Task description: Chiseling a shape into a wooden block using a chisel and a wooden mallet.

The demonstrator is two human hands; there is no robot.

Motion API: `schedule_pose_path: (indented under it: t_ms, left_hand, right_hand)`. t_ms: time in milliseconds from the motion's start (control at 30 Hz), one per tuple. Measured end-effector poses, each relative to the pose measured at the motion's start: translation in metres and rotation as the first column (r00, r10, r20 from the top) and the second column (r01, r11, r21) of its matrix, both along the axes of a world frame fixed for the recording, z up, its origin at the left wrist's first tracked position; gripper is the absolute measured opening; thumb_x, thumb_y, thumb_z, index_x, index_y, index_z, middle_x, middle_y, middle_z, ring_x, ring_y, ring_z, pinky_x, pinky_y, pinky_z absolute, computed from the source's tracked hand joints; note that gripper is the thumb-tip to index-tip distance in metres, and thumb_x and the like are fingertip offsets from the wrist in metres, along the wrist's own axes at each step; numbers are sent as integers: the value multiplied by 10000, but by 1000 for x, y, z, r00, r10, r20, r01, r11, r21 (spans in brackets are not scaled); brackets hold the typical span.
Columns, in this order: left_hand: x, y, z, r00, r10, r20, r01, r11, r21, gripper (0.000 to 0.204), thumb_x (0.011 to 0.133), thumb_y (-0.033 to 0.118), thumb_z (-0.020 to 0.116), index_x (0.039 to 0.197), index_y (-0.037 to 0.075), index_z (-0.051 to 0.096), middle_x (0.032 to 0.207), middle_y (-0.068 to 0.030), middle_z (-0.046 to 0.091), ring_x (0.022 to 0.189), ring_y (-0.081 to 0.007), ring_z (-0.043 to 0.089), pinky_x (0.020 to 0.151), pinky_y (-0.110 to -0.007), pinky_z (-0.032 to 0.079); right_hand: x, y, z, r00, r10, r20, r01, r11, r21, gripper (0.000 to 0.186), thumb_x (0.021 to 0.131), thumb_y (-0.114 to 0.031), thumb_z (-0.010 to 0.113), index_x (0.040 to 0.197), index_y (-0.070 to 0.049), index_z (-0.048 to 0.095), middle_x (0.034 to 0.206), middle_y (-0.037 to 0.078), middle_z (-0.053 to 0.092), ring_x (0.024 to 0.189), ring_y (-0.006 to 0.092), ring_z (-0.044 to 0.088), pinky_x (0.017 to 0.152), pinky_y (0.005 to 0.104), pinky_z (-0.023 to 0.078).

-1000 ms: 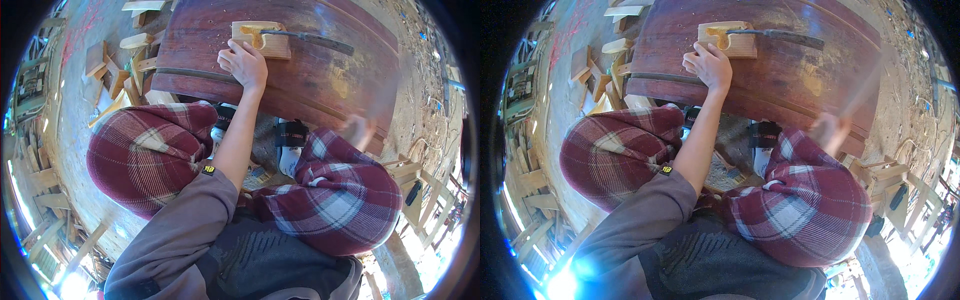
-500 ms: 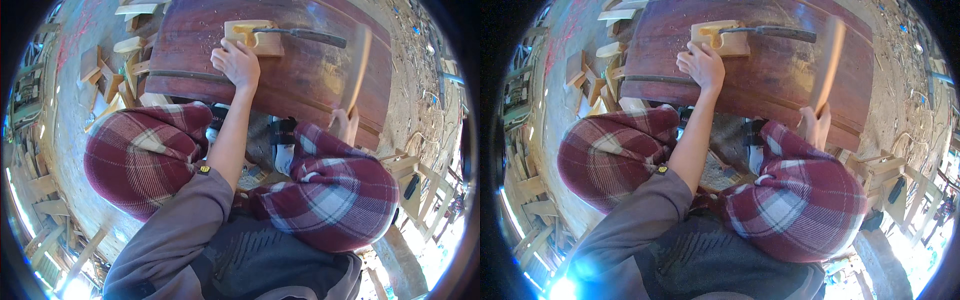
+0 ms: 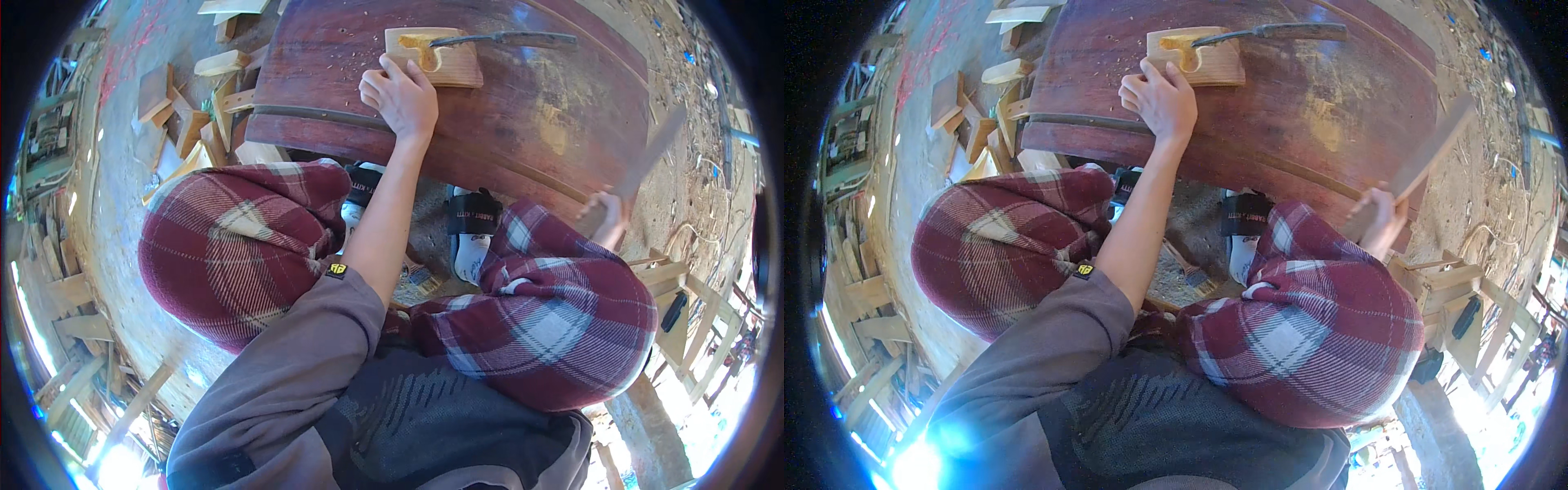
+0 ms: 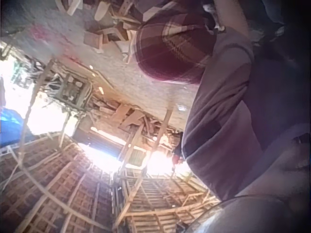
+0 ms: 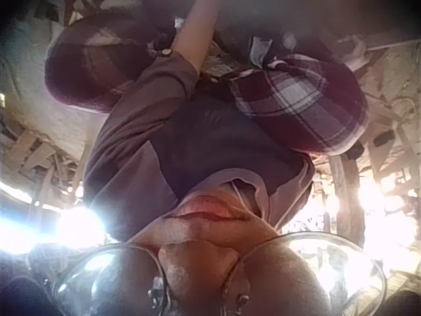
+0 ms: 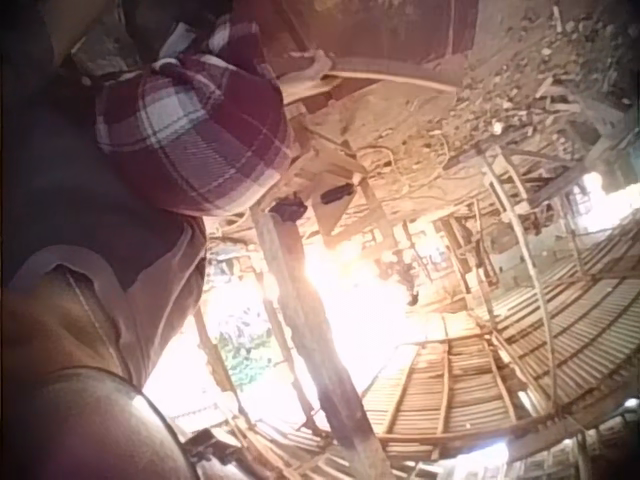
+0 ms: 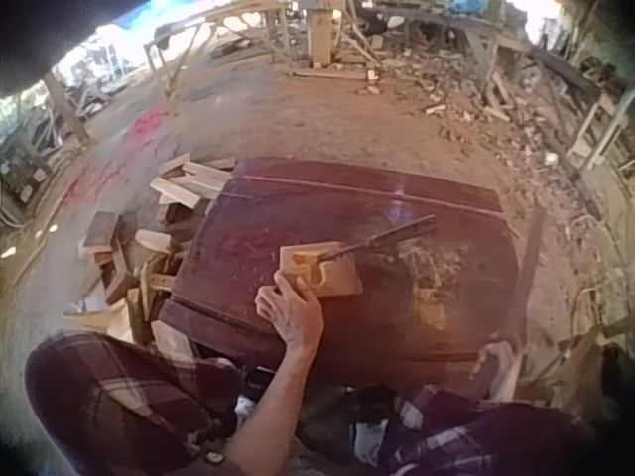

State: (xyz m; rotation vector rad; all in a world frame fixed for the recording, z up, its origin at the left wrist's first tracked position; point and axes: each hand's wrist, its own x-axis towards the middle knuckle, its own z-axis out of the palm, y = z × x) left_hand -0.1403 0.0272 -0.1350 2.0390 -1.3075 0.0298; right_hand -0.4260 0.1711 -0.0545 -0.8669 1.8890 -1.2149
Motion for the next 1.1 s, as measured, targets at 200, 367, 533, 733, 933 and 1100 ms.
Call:
schedule_pose_path:
  t_ms: [200, 367, 533, 733, 933, 1100]
  left_hand:
    - [1, -11, -1, 985, 56, 163, -47, 997, -54, 575, 833, 197, 584, 1258, -138, 391, 1142, -250, 404, 1038, -360, 398, 897, -503, 292]
    - [-82, -53, 75, 817, -574, -55, 575, 818, 18, 939, 702, 155, 645, 1421, -144, 120, 1455, -370, 155, 1398, -461, 113, 1141, -549, 40]
    - [-114, -101, 79, 586, -809, 34, 764, 566, 310, 597, 734, 201, 695, 1251, -21, 495, 1216, -251, 546, 1206, -365, 485, 1032, -476, 353]
    - [-92, -109, 99, 535, -840, -92, 839, 515, 175, 264, 823, 281, 685, 974, 66, 671, 901, -146, 683, 921, -294, 657, 794, -435, 508]
    - [-65, -121, 145, 448, -808, -382, 656, 587, -474, 310, 868, 149, 638, 1126, -10, 573, 966, -185, 651, 922, -360, 620, 820, -403, 481]
    - [-78, -112, 150, 526, -790, -314, 486, 582, -652, 322, 877, 124, 627, 1160, -11, 556, 988, -226, 612, 888, -399, 606, 783, -406, 478]
  right_hand:
    - [16, 7, 32, 939, -228, 258, 276, 947, -168, 337, 780, -136, 521, 1078, 12, 470, 679, 81, 476, 530, 161, 471, 492, 295, 427]
    - [17, 21, 11, 918, -218, 331, 249, 967, -55, 361, 765, -144, 524, 1090, 6, 476, 697, 83, 479, 533, 162, 472, 478, 291, 414]
    - [26, 21, 5, 900, -225, 374, 253, 967, -27, 414, 756, -161, 557, 1131, -6, 479, 721, 74, 479, 586, 156, 490, 485, 277, 402]
    - [33, 26, 17, 964, -5, 267, -22, 995, 99, 551, 744, -193, 598, 1244, -5, 460, 823, 43, 494, 661, 119, 484, 574, 244, 400]
    - [38, 20, -5, 945, 201, 256, -236, 965, 116, 467, 715, -118, 584, 1158, 0, 498, 735, 3, 490, 602, 73, 461, 546, 212, 360]
    - [29, 26, -17, 885, 466, 8, -437, 823, 364, 812, 704, -216, 714, 1399, 23, 368, 1361, 268, 427, 1298, 335, 408, 1085, 374, 304]
